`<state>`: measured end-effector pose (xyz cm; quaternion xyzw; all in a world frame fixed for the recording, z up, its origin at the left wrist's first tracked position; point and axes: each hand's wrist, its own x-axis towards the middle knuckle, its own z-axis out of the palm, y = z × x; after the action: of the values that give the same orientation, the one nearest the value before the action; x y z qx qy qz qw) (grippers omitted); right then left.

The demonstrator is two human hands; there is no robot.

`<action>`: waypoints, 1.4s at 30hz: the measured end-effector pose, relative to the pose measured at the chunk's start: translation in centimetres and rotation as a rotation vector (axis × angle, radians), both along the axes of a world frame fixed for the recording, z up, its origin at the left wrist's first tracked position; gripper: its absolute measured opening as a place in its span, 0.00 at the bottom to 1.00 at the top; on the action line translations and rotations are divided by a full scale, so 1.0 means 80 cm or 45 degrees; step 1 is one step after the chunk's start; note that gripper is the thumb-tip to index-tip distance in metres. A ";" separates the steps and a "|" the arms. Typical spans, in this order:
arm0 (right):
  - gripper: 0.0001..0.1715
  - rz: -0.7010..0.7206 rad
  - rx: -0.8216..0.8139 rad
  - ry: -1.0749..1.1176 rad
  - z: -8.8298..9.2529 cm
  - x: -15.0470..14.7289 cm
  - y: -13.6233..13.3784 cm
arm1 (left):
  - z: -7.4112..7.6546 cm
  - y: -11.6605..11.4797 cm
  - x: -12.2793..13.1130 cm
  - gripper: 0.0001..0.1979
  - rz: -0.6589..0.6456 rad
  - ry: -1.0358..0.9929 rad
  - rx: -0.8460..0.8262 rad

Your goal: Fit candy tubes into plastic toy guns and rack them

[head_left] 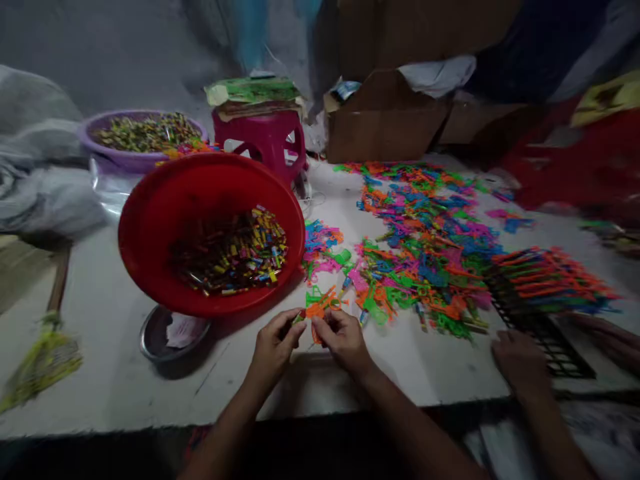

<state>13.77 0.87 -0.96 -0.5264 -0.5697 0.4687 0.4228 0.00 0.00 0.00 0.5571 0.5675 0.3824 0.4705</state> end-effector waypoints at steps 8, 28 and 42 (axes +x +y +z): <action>0.19 -0.063 0.028 -0.076 -0.006 0.000 -0.001 | -0.006 -0.004 0.006 0.15 -0.132 0.124 0.180; 0.15 -0.127 0.609 -1.281 -0.104 0.086 0.066 | -0.023 0.084 -0.099 0.19 -0.198 1.736 0.252; 0.17 0.303 0.297 -0.034 -0.023 0.010 0.027 | -0.030 0.033 -0.015 0.09 -0.488 0.579 0.363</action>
<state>14.60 3.01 -2.81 -0.4087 -0.6841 0.4392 0.4148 -1.19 2.67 -2.38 0.7852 0.4834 0.2283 0.3125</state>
